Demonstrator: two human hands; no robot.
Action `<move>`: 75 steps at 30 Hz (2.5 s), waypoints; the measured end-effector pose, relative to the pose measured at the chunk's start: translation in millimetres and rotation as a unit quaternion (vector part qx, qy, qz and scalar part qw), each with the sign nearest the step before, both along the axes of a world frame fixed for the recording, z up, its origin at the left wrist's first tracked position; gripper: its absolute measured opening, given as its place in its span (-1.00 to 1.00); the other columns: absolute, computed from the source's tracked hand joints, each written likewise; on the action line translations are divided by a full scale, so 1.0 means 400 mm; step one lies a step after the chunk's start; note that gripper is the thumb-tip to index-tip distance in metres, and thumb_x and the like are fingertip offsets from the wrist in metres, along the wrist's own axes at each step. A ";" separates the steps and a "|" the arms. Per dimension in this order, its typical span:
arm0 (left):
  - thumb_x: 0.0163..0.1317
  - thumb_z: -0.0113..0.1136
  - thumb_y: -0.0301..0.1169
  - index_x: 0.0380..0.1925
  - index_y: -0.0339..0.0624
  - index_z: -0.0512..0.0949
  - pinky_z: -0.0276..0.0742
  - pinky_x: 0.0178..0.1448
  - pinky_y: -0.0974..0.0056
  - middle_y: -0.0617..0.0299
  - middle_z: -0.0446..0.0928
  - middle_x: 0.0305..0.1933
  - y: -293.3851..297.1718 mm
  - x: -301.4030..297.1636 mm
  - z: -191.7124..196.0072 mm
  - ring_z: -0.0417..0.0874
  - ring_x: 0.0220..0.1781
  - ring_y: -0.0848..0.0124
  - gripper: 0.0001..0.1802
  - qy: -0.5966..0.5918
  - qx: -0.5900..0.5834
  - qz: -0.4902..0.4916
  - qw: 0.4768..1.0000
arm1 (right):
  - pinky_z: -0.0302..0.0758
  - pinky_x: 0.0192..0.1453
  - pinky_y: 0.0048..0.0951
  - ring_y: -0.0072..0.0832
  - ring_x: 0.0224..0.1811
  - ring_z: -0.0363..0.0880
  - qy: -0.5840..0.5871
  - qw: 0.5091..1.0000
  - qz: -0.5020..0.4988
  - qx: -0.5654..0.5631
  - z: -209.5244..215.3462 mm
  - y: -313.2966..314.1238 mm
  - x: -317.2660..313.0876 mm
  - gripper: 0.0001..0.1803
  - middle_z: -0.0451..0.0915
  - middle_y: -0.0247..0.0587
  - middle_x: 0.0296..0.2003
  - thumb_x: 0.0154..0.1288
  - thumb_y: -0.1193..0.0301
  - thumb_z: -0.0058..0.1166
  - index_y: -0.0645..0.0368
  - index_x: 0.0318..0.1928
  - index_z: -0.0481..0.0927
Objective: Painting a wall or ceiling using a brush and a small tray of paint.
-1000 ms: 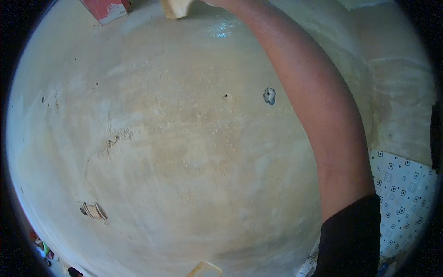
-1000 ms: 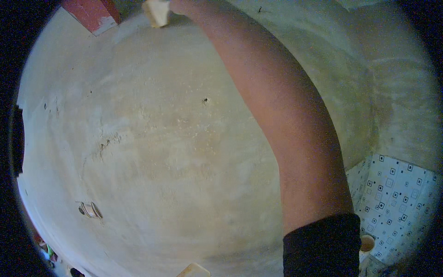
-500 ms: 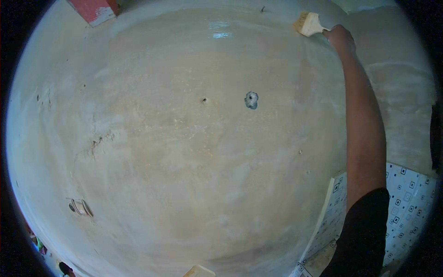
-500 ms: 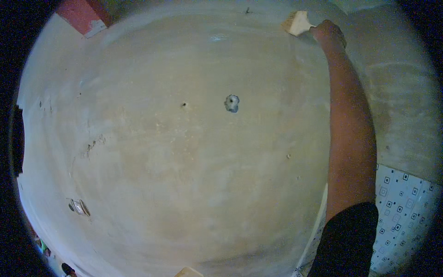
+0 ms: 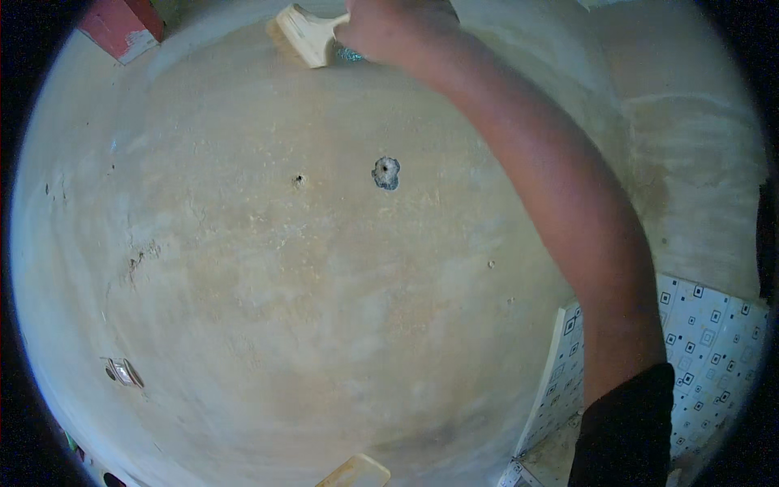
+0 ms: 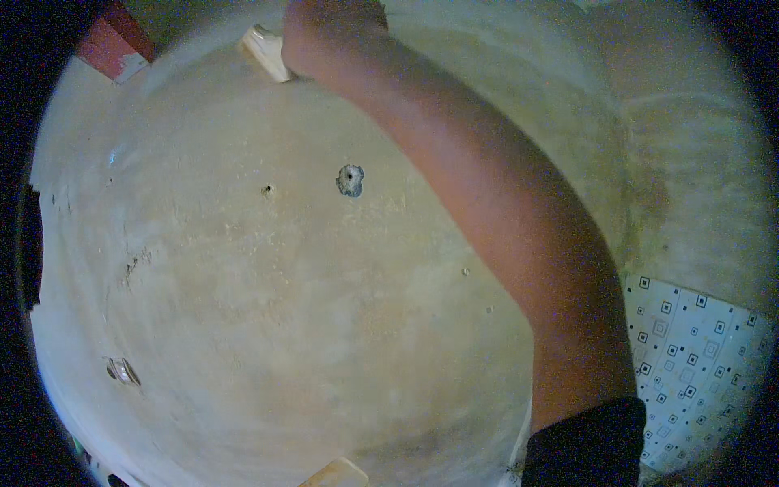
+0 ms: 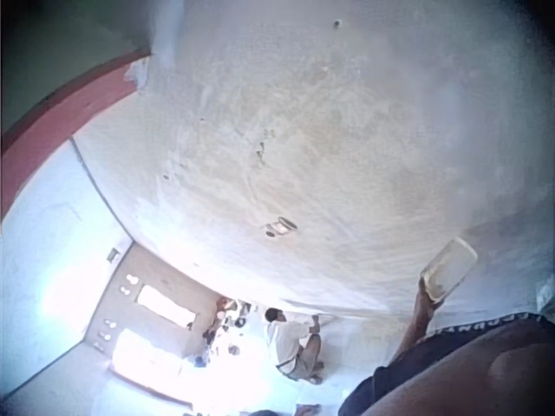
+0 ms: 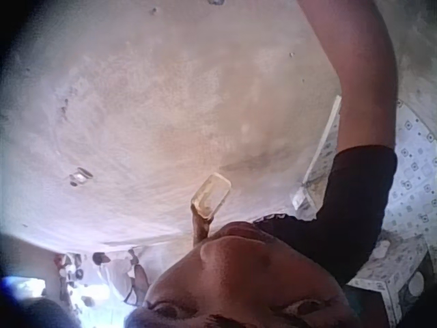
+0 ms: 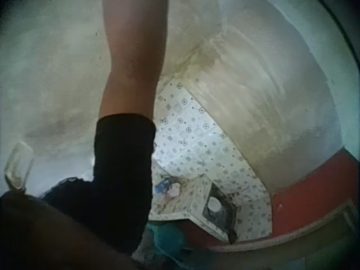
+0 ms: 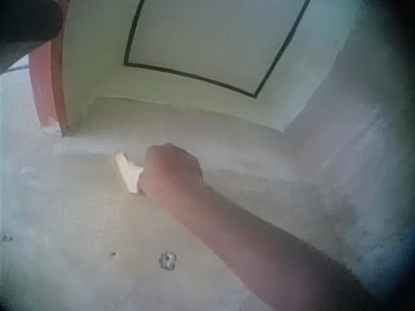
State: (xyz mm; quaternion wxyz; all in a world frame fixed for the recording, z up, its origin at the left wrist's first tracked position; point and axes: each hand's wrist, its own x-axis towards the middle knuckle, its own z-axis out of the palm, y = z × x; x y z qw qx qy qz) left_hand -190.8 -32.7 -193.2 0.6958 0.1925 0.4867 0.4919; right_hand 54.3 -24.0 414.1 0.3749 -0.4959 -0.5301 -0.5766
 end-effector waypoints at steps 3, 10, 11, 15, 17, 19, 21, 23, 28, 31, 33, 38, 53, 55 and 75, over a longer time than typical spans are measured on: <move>0.10 -0.24 0.30 -0.11 0.06 0.36 0.24 -0.62 0.48 0.33 0.40 -0.42 0.006 -0.011 0.002 0.38 -0.53 0.48 -0.37 -0.007 0.001 0.004 1.000 | 0.42 -0.07 -0.22 -0.16 -0.12 0.49 0.136 0.989 0.051 -0.006 0.021 -0.012 0.054 -0.70 0.51 0.05 -0.21 0.13 0.34 -0.06 0.31 -0.22 0.52; 0.08 -0.22 0.31 -0.09 0.03 0.37 0.35 -0.52 0.34 0.26 0.44 -0.36 0.039 -0.051 -0.038 0.43 -0.43 0.39 -0.34 -0.003 0.005 -0.028 1.000 | 0.46 -0.37 -0.32 -0.35 -0.59 0.51 0.218 0.975 -0.035 -0.038 0.158 -0.004 0.536 -0.59 0.53 -0.18 -0.64 -0.06 0.07 0.12 0.22 -0.49 0.58; 0.07 -0.20 0.32 -0.06 0.03 0.36 0.40 -0.45 0.27 0.23 0.45 -0.30 0.039 -0.055 -0.036 0.46 -0.36 0.34 -0.32 0.011 0.004 -0.018 1.000 | 0.46 -0.30 -0.31 -0.31 -0.50 0.53 0.217 0.970 -0.109 0.020 0.155 -0.006 0.537 -0.56 0.56 -0.15 -0.57 -0.07 0.04 0.12 0.21 -0.45 0.59; 0.04 -0.20 0.34 0.03 0.05 0.32 0.43 -0.29 0.11 0.19 0.45 -0.12 0.075 -0.079 -0.048 0.47 -0.19 0.26 -0.26 0.047 0.048 -0.107 0.992 | 0.48 -0.15 -0.32 -0.27 -0.17 0.54 0.255 0.927 -0.267 0.055 0.052 -0.029 0.242 -0.77 0.55 -0.11 -0.24 0.09 0.38 0.02 0.18 -0.24 0.57; 0.02 -0.22 0.36 0.09 0.07 0.29 0.44 -0.25 0.06 0.19 0.43 -0.04 0.095 -0.059 -0.020 0.48 -0.13 0.23 -0.21 0.048 -0.001 -0.168 0.985 | 0.52 -0.26 -0.35 -0.33 -0.23 0.57 0.174 0.937 -0.292 0.076 0.073 0.000 0.208 -0.80 0.57 -0.15 -0.29 0.08 0.40 0.02 0.16 -0.27 0.59; 0.02 -0.24 0.37 0.11 0.07 0.28 0.45 -0.23 0.03 0.19 0.44 -0.05 0.105 -0.039 -0.003 0.48 -0.13 0.21 -0.20 0.054 -0.001 -0.192 0.980 | 0.54 -0.29 -0.35 -0.34 -0.23 0.58 0.166 0.949 -0.256 0.075 0.051 0.037 0.101 -0.82 0.58 -0.13 -0.31 0.06 0.41 0.03 0.16 -0.31 0.60; 0.04 -0.29 0.37 0.12 0.07 0.29 0.46 -0.22 -0.01 0.18 0.47 -0.09 0.129 -0.013 0.010 0.50 -0.13 0.20 -0.20 0.057 0.017 -0.252 0.966 | 0.54 -0.29 -0.31 -0.31 -0.22 0.58 -0.007 0.966 -0.248 0.067 0.010 0.028 0.054 -0.84 0.58 -0.07 -0.35 0.04 0.42 0.04 0.18 -0.35 0.61; 0.04 -0.30 0.37 0.12 0.08 0.28 0.47 -0.23 -0.02 0.18 0.47 -0.09 0.133 0.025 0.107 0.50 -0.13 0.20 -0.20 0.057 0.058 -0.281 0.956 | 0.54 -0.28 -0.29 -0.29 -0.22 0.58 0.007 0.977 -0.211 0.042 -0.028 -0.008 -0.002 -0.83 0.58 -0.07 -0.36 0.04 0.41 0.03 0.18 -0.35 0.61; 0.00 -0.25 0.38 0.14 0.10 0.27 0.50 -0.24 -0.09 0.16 0.48 -0.10 0.164 0.121 0.305 0.51 -0.15 0.21 -0.18 0.049 0.153 -0.330 0.930 | 0.51 -0.20 -0.25 -0.21 -0.24 0.57 0.009 0.995 -0.083 0.055 -0.046 -0.079 0.072 -0.77 0.59 -0.05 -0.39 0.05 0.34 0.04 0.23 -0.35 0.60; 0.20 -0.42 0.21 0.16 0.00 0.17 0.58 -0.30 0.10 0.12 0.40 -0.03 0.144 0.167 0.432 0.55 -0.17 0.20 -0.31 0.184 0.277 -0.287 0.898 | 0.47 -0.14 -0.25 -0.19 -0.25 0.56 0.118 0.991 -0.005 0.060 0.002 -0.006 0.220 -0.68 0.57 -0.05 -0.36 0.05 0.25 0.06 0.27 -0.31 0.58; 0.21 -0.43 0.19 0.15 0.00 0.16 0.61 -0.50 0.21 0.12 0.41 -0.06 0.148 0.208 0.509 0.58 -0.28 0.26 -0.33 0.171 0.336 -0.257 0.890 | 0.46 -0.15 -0.24 -0.20 -0.25 0.55 0.137 0.980 -0.016 0.142 0.001 0.018 0.358 -0.67 0.56 -0.03 -0.34 0.06 0.24 0.06 0.27 -0.30 0.58; 0.22 -0.40 0.14 0.12 -0.03 0.22 0.58 -0.61 0.30 0.15 0.49 -0.20 0.183 0.316 0.693 0.60 -0.39 0.39 -0.37 0.165 0.378 -0.185 0.892 | 0.43 -0.04 -0.26 -0.19 -0.11 0.52 0.182 0.966 -0.132 0.124 0.119 0.022 0.865 -0.48 0.54 -0.06 -0.17 0.02 0.00 0.05 0.17 -0.17 0.54; 0.24 -0.28 0.03 -0.08 -0.29 0.37 0.52 -0.70 0.50 0.09 0.54 -0.45 0.166 0.510 1.092 0.56 -0.67 0.42 -0.42 0.144 0.450 -0.163 0.866 | 0.48 -0.17 -0.28 -0.22 -0.25 0.56 0.114 0.992 -0.017 0.050 0.086 -0.052 0.594 -0.71 0.57 -0.01 -0.33 0.02 0.29 0.02 0.24 -0.31 0.59; 0.18 -0.15 0.07 -0.10 -0.13 0.41 0.45 -0.77 0.51 0.19 0.53 -0.52 0.178 0.532 1.124 0.52 -0.71 0.45 -0.47 0.175 0.457 -0.173 0.855 | 0.48 -0.17 -0.28 -0.22 -0.24 0.56 0.130 0.991 0.009 -0.012 0.079 -0.075 0.552 -0.70 0.57 -0.01 -0.33 0.01 0.29 0.02 0.24 -0.30 0.59; 0.08 -0.05 0.13 -0.10 -0.04 0.42 0.39 -0.79 0.53 0.18 0.47 -0.56 0.214 0.667 1.188 0.49 -0.68 0.43 -0.45 0.177 0.429 -0.144 0.874 | 0.43 -0.05 -0.16 -0.11 -0.08 0.50 0.142 0.959 -0.212 0.121 0.158 -0.007 1.098 -0.58 0.53 0.00 -0.18 0.13 0.13 -0.04 0.16 -0.12 0.49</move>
